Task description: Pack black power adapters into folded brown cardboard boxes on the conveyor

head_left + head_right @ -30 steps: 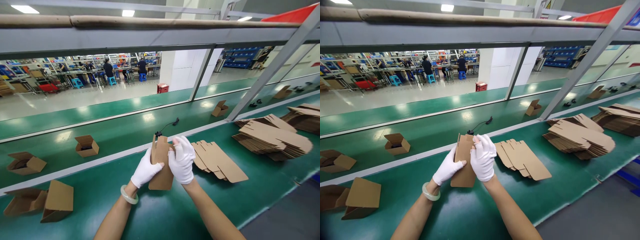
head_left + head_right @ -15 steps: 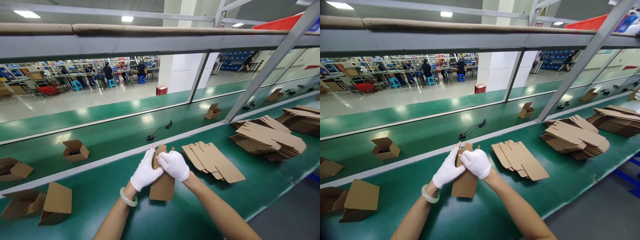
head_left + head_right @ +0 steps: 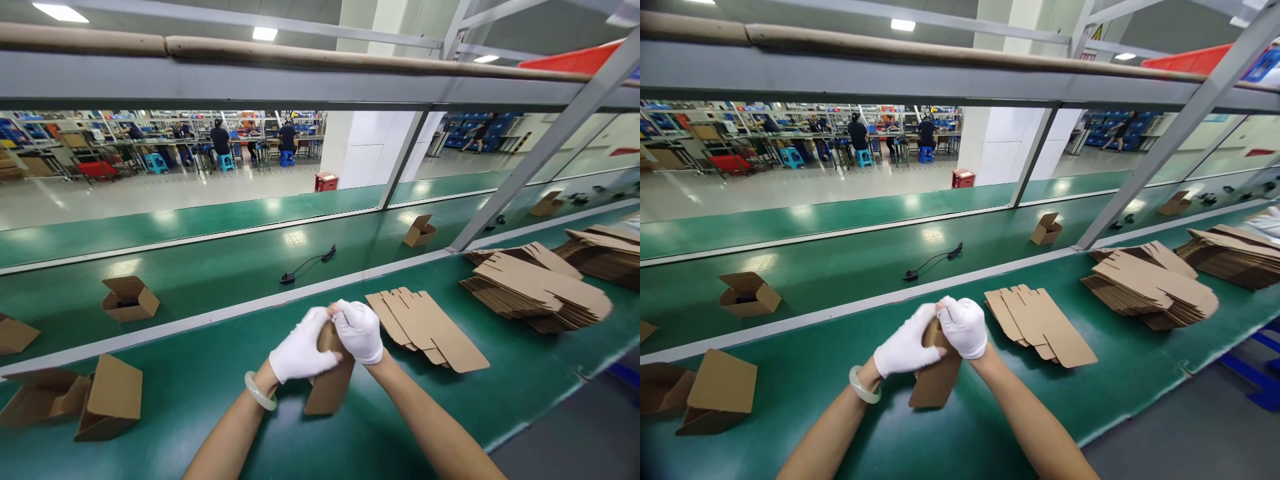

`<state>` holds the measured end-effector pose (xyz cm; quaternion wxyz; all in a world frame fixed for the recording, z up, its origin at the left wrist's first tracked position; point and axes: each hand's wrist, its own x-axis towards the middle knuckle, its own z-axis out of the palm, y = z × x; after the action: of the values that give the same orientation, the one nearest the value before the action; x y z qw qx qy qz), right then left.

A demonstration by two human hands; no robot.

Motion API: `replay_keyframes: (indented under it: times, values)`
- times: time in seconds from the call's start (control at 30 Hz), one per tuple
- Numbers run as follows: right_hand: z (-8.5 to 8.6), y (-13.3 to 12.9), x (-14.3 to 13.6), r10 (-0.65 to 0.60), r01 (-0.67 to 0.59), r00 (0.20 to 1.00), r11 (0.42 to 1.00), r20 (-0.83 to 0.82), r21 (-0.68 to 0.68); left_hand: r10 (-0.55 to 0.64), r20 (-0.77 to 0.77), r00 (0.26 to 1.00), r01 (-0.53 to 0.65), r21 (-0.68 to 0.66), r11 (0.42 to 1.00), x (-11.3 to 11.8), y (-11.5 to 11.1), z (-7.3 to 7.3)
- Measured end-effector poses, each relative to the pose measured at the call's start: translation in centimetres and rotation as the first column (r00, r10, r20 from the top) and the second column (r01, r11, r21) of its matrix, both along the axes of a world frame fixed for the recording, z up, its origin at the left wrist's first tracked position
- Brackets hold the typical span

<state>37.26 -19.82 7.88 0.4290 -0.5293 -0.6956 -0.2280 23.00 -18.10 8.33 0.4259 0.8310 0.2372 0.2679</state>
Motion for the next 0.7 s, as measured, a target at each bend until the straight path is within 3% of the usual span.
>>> replay_keyframes:
  times: [0.07,0.13,0.23,0.3,0.4,0.47,0.53,0.57,0.63,0.7]
  values:
    - [0.1,0.0,0.0,0.065,-0.065,0.998,0.997,0.005,-0.034,-0.086,-0.029,0.996,0.085,-0.038,0.996,1.0,-0.8,-0.6]
    - [0.3,-0.2,0.4,0.084,-0.087,0.995,0.994,-0.054,-0.066,-0.088,-0.041,0.995,0.086,-0.049,0.995,1.3,-0.8,-1.0]
    - [0.4,-1.0,1.8,-0.017,-0.019,0.932,0.995,-0.362,-0.096,0.09,0.029,0.996,-0.089,-0.022,0.996,0.4,0.6,-1.2]
    - [0.2,-1.7,2.4,-0.069,-0.062,0.814,0.977,-0.577,-0.204,0.237,0.124,0.964,-0.235,-0.035,0.971,-0.5,1.7,-1.2]
    - [-0.8,-2.5,1.8,-0.057,-0.389,0.585,0.855,-0.809,-0.342,0.269,0.234,0.934,-0.259,-0.075,0.963,-0.9,2.3,-1.3]
    - [-1.7,-2.5,0.6,-0.063,-0.567,0.366,0.777,-0.929,-0.276,0.22,0.248,0.943,-0.207,-0.076,0.975,-0.6,2.0,-1.5]
    - [-2.4,-2.1,-0.7,-0.073,-0.607,0.191,0.775,-0.979,-0.176,0.183,0.239,0.954,-0.171,-0.071,0.983,-0.2,1.4,-1.6]
    - [-2.6,-1.9,-1.2,-0.071,-0.591,0.149,0.793,-0.986,-0.146,0.173,0.237,0.956,-0.16,-0.071,0.985,-0.1,1.3,-1.5]
    - [-2.8,-1.5,-1.7,-0.057,-0.55,0.147,0.825,-0.987,-0.13,0.157,0.24,0.958,-0.143,-0.076,0.987,0.0,1.1,-1.3]
    - [-2.8,-1.3,-1.8,-0.047,-0.513,0.199,0.846,-0.979,-0.144,0.162,0.233,0.959,-0.146,-0.087,0.986,-0.2,1.2,-1.1]
